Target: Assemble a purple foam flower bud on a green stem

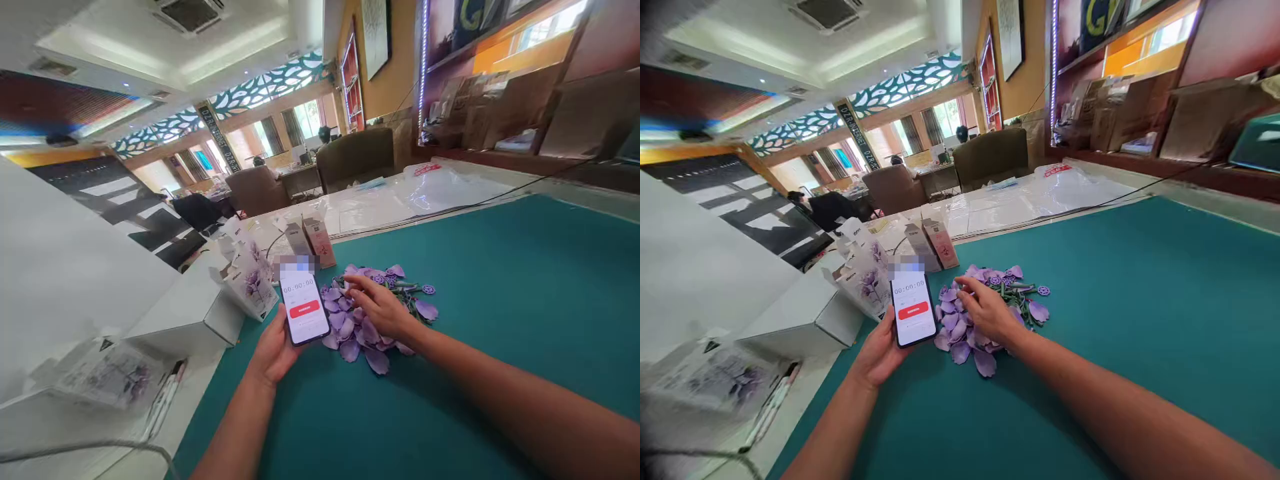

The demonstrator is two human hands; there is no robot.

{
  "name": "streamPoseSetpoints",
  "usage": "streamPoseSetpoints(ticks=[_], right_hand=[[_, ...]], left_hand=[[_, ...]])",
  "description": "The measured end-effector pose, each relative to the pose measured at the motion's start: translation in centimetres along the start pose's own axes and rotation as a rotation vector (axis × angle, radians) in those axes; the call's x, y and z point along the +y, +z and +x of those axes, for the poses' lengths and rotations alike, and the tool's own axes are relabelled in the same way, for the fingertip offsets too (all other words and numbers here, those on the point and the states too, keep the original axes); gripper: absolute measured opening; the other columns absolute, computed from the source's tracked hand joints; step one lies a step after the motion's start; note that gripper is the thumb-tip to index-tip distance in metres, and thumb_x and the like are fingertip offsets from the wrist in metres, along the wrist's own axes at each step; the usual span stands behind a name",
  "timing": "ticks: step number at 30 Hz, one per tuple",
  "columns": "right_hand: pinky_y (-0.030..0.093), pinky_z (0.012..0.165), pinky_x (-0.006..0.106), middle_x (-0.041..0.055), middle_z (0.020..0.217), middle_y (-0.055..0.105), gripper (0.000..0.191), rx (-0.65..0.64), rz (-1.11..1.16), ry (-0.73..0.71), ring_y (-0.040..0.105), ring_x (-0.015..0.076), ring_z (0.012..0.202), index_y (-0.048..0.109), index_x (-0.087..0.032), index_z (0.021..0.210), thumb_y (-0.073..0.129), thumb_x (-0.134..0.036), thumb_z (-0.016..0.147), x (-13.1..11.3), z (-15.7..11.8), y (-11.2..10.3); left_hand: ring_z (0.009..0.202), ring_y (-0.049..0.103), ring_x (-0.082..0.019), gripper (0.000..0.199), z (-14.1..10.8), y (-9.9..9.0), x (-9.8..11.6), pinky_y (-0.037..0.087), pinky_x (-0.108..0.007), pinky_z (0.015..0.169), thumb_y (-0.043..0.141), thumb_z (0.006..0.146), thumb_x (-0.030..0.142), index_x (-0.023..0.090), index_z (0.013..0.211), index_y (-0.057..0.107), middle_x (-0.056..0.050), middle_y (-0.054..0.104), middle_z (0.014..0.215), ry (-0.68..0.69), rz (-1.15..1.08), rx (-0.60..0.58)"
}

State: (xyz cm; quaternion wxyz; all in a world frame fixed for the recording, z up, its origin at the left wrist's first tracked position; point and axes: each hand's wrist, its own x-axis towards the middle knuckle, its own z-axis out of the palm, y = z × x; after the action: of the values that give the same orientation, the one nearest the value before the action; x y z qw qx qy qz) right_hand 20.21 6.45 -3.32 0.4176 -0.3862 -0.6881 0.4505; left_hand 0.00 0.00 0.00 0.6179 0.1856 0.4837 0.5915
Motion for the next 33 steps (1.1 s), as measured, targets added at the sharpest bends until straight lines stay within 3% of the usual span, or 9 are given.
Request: streamPoseSetpoints(ticks=[4,9,15,24,33], right_hand=[[0.051,0.079,0.037,0.0108,0.110,0.063,0.042,0.000,0.010,-0.006,0.062,0.0236,0.094,0.055,-0.018,0.129,0.045,-0.035,0.092,0.3,0.0,0.2],[0.052,0.077,0.036,0.0100,0.110,0.066,0.040,-0.030,0.017,-0.008,0.063,0.0219,0.090,0.056,-0.019,0.127,0.046,-0.034,0.092,0.6,-0.1,0.2],[0.053,0.071,0.032,0.0080,0.105,0.067,0.034,-0.044,0.010,0.002,0.064,0.0192,0.084,0.060,-0.019,0.120,0.045,-0.033,0.092,0.8,-0.3,0.4],[0.053,0.069,0.033,0.0077,0.099,0.068,0.035,-0.053,-0.044,0.018,0.063,0.0182,0.075,0.062,-0.020,0.117,0.044,-0.037,0.092,1.3,-0.4,0.4],[0.054,0.067,0.032,0.0076,0.098,0.067,0.032,-0.050,0.006,0.083,0.064,0.0181,0.075,0.063,-0.020,0.110,0.045,-0.037,0.090,0.2,-0.7,0.2]], left_hand=[[0.081,0.073,-0.017,0.037,-1.2,-3.2,0.3,0.059,-0.031,0.078,0.039,0.100,0.031,0.014,0.124,0.060,-0.005,0.078,0.094,0.030,0.023,0.101],[0.079,0.074,-0.018,0.035,-2.2,-6.9,0.2,0.060,-0.031,0.072,0.044,0.098,0.031,0.013,0.124,0.060,-0.006,0.078,0.092,0.028,0.077,0.212],[0.081,0.074,-0.020,0.032,-3.4,-9.7,-0.1,0.060,-0.031,0.072,0.048,0.096,0.028,0.013,0.121,0.061,-0.008,0.078,0.095,0.013,0.105,0.298],[0.080,0.074,-0.020,0.029,-3.8,-12.3,0.1,0.059,-0.031,0.070,0.049,0.095,0.029,0.015,0.115,0.065,-0.008,0.078,0.096,0.020,0.145,0.346],[0.090,0.074,-0.024,0.034,-3.8,-12.5,0.4,0.059,-0.036,0.081,0.049,0.095,0.031,0.014,0.121,0.062,-0.010,0.077,0.099,-0.005,0.172,0.346]])
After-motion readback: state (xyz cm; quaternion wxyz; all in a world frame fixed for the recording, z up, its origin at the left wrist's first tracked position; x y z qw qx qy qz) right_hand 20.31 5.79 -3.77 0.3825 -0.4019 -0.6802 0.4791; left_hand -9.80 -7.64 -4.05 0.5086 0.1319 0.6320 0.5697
